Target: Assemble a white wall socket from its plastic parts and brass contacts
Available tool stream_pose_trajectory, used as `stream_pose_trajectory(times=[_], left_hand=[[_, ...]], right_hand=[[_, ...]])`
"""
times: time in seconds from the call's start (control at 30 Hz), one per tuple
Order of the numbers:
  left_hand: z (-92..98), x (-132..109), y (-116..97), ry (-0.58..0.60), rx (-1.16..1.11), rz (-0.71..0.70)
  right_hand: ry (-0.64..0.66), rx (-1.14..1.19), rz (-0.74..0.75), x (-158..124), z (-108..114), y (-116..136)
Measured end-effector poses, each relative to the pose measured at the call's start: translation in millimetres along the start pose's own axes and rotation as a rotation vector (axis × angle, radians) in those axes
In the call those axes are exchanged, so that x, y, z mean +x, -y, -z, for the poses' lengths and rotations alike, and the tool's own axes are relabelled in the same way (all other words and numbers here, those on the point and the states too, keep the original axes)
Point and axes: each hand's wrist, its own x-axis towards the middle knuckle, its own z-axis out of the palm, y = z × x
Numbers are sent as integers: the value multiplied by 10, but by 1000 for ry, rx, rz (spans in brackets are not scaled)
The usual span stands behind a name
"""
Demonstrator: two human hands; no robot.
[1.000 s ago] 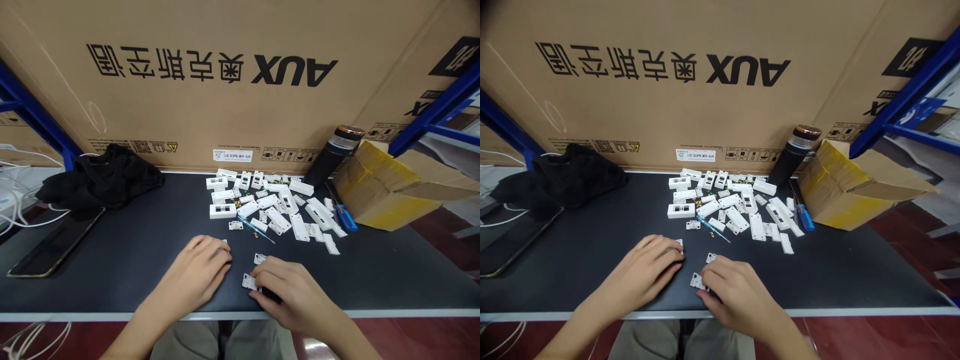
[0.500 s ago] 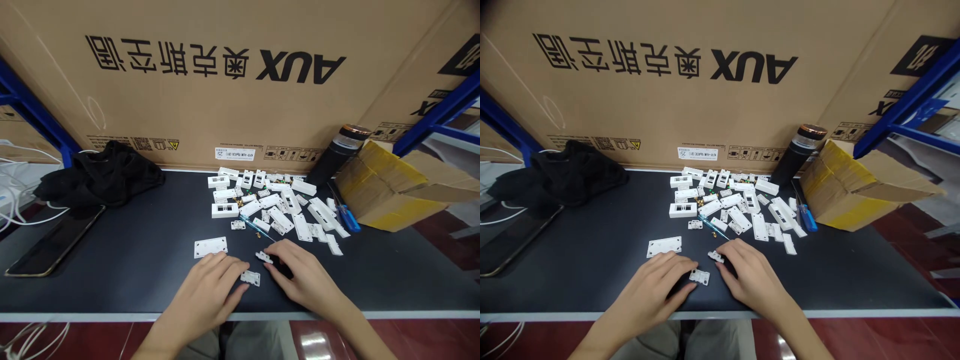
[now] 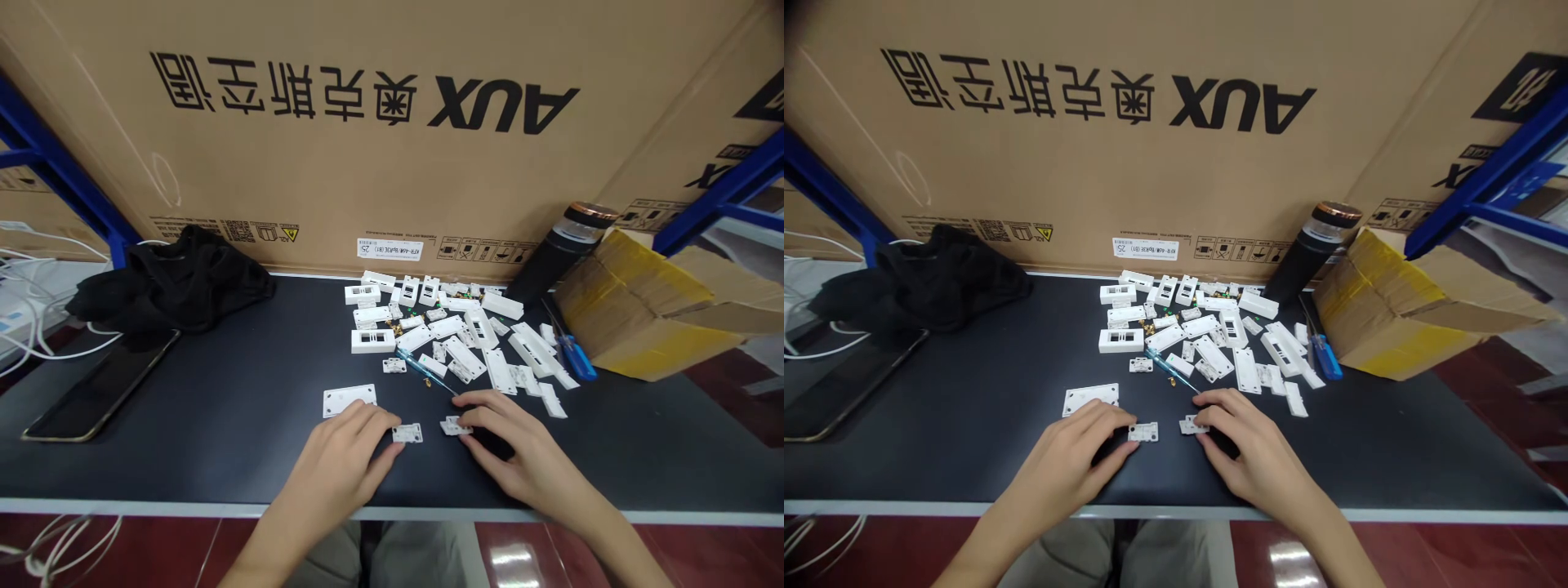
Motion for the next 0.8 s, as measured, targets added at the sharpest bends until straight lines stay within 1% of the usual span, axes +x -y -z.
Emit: stream_pose_trajectory(times=[0.13,0.3,0.43,0.53,0.6,0.7,0.77,0.8], left_hand=[[-12,-8,10,-17,5,69],[18,0,-2,9,-4,101],[34,10,-15,27,-2,109],[27,18,-21,19,34,126],[17,23,-24,6,71,146],[5,33,-26,-5,103,159],[2,38,-25,6,106,148],[2,40,-24,13,102,136]], right_hand=[[39,81,-4,-11,44,13],[87,148,-26,-49,59,14],[64,158,-129,-72,11,1],[88,126,-178,-71,-8,-15],[107,118,-166,-64,13,-22],[152,85,-116,-12,108,-18],[159,36,-76,99,198,-12],[130,3,-53,189,241,-11]])
